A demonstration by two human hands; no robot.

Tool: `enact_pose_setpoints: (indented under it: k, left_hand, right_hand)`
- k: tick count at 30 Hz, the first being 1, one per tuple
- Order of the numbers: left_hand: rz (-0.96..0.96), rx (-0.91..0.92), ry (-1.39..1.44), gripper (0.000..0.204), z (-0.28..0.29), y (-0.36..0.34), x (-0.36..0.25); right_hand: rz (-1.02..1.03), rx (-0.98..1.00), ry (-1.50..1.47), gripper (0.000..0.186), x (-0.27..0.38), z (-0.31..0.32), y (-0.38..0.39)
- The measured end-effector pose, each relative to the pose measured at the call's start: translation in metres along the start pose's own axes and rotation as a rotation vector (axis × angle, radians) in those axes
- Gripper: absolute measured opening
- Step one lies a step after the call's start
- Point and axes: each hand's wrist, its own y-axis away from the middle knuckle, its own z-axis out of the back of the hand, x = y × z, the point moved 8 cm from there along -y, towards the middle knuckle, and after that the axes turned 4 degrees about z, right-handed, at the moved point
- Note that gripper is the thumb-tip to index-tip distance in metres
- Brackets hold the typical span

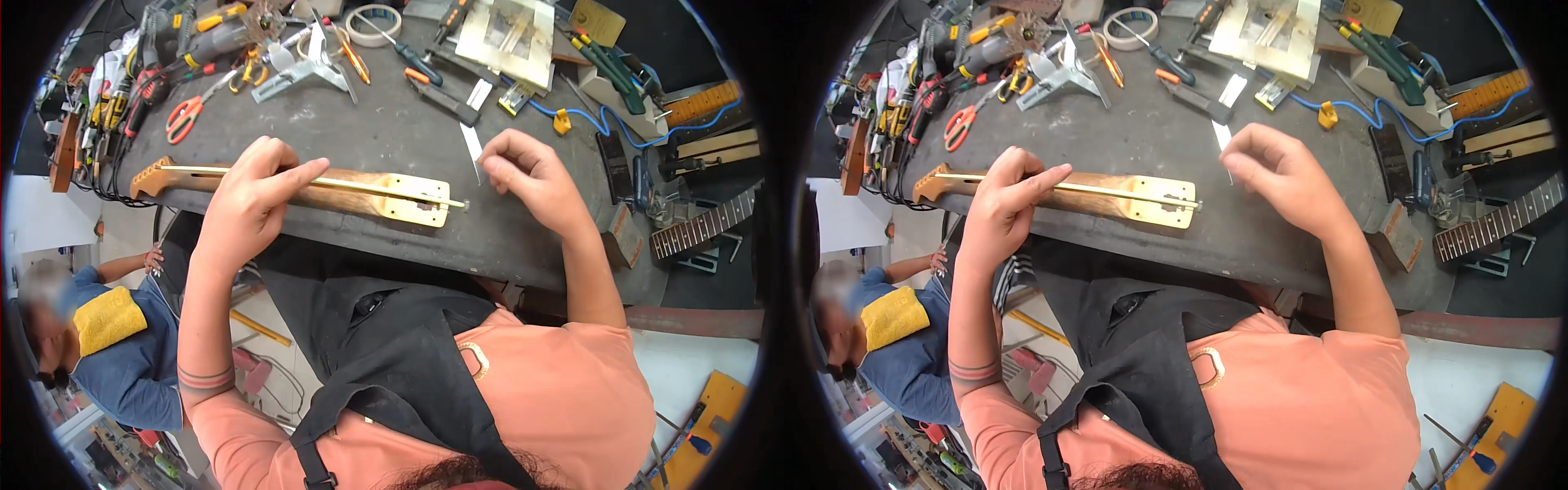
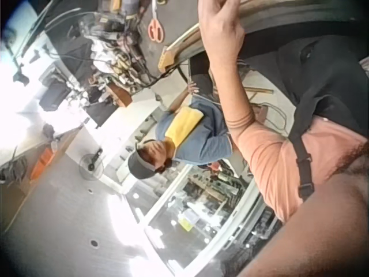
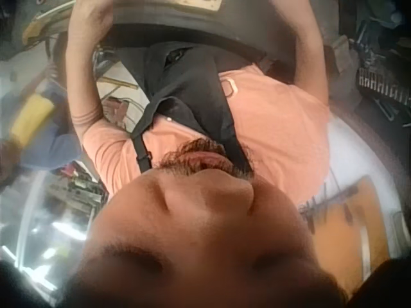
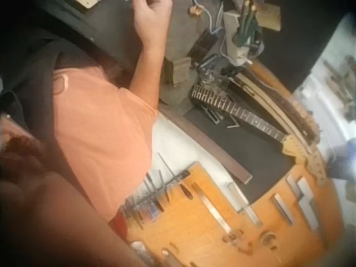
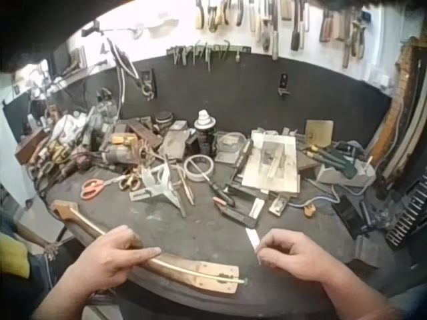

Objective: The person applies glue to a groove on a wooden guitar neck and inserts a thin green strip. They then use a screwdriver to adjust a metal plate on the neck while another person sits nearby.

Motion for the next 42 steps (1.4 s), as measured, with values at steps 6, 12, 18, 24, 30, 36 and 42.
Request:
enact_pose_setpoints:
  k: [6,12,18,24,30,36,42]
  left_hand:
    - [0.072,0.066,-0.009,0.06,-0.029,0.015,0.029]
    - [0.092,0.116,-0.061,0.057,-0.033,0.008,0.031]
    - [0.084,0.152,-0.111,0.059,-0.033,0.002,0.032]
    - [0.078,0.133,-0.134,0.064,-0.034,0.001,0.031]
    - [0.098,0.109,-0.093,0.064,-0.035,0.004,0.033]
    - [0.122,0.047,-0.006,0.039,-0.03,0.004,0.036]
    - [0.13,-0.021,-0.006,0.032,-0.03,0.012,0.038]
  right_hand:
    - [-0.203,0.195,-0.068,0.017,-0.017,-0.033,0.0]
    - [-0.291,0.225,-0.127,0.02,-0.019,-0.042,0.0]
    - [-0.316,0.193,-0.232,0.025,-0.03,-0.048,-0.002]
    - [-0.25,0.165,-0.081,0.027,-0.024,-0.049,-0.004]
    - [-0.228,0.134,-0.043,0.026,-0.025,-0.051,-0.004]
    - [-0.269,0.135,-0.121,0.024,-0.03,-0.054,-0.004]
    - [-0.302,0.139,-0.17,0.021,-0.032,-0.055,-0.005]
